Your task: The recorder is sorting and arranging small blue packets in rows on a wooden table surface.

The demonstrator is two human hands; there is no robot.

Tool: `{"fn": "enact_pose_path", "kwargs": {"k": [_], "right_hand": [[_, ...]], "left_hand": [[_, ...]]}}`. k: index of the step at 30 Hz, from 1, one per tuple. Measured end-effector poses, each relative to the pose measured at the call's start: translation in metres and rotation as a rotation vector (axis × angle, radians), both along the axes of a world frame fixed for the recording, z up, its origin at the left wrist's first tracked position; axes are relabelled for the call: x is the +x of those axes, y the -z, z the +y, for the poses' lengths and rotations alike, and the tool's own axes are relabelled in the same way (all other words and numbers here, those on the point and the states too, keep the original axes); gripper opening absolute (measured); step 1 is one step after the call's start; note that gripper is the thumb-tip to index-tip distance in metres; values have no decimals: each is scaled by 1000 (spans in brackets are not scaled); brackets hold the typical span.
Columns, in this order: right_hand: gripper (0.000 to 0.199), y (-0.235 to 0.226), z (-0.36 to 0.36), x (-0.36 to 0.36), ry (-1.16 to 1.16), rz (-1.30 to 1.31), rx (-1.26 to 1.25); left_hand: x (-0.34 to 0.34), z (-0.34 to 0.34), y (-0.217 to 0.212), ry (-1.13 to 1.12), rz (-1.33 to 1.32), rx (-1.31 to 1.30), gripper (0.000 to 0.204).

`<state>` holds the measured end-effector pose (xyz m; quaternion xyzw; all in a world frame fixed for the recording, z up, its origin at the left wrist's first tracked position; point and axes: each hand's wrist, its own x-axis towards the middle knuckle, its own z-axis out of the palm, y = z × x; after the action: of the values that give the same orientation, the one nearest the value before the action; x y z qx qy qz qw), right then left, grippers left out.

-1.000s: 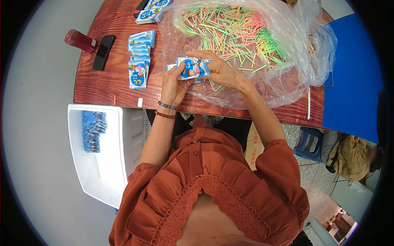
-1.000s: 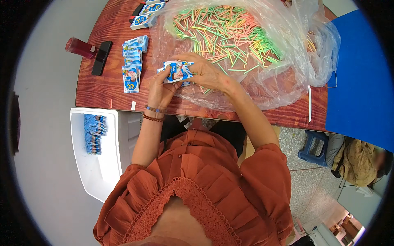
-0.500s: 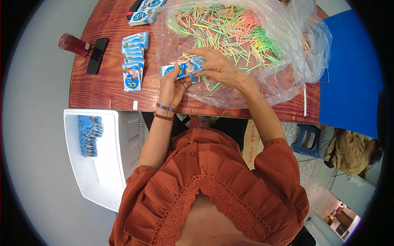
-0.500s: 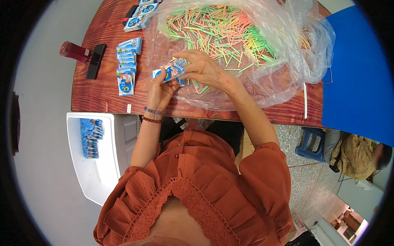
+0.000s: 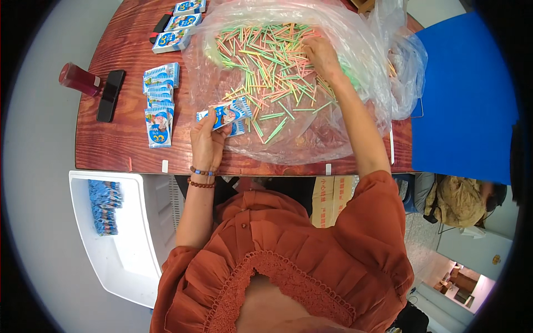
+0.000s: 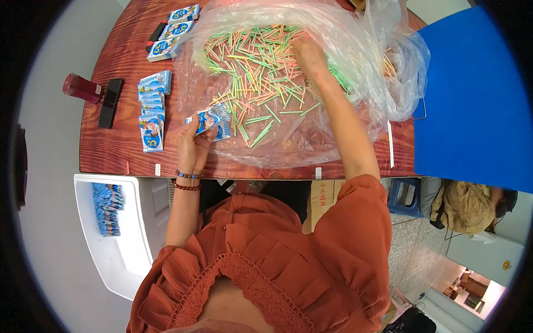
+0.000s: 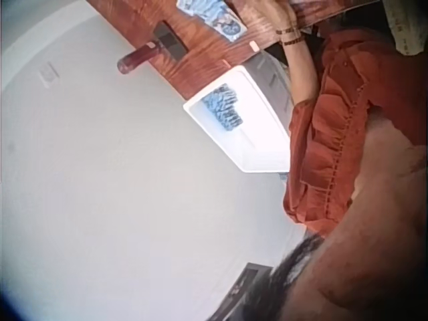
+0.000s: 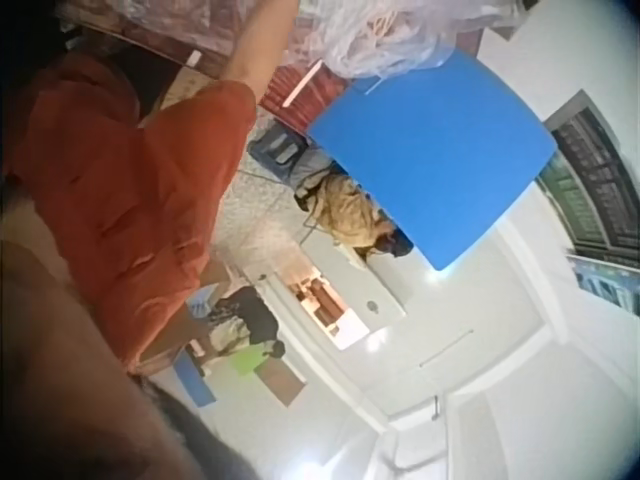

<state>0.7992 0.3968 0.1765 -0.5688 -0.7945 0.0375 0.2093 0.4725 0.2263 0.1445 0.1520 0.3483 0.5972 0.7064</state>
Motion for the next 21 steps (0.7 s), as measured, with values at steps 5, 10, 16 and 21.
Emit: {"fn": "enact_pose_path", "kwargs": {"k": [5,10,16,21], "right_hand": [[26,7,35,18,-215,-307,128],[34,6,44,17,-302,-405,121],[30,2,52,5,-325,-501,91],[20,8,55,7,-316,-620,87]], "left_hand": [[-10,1,2,-58,23,0,20],[-13,3,-9,-59,4,26,22],[-13,6,3,-50,-1,32,22],[-10,6,3,-68,-21,14,20]]}}
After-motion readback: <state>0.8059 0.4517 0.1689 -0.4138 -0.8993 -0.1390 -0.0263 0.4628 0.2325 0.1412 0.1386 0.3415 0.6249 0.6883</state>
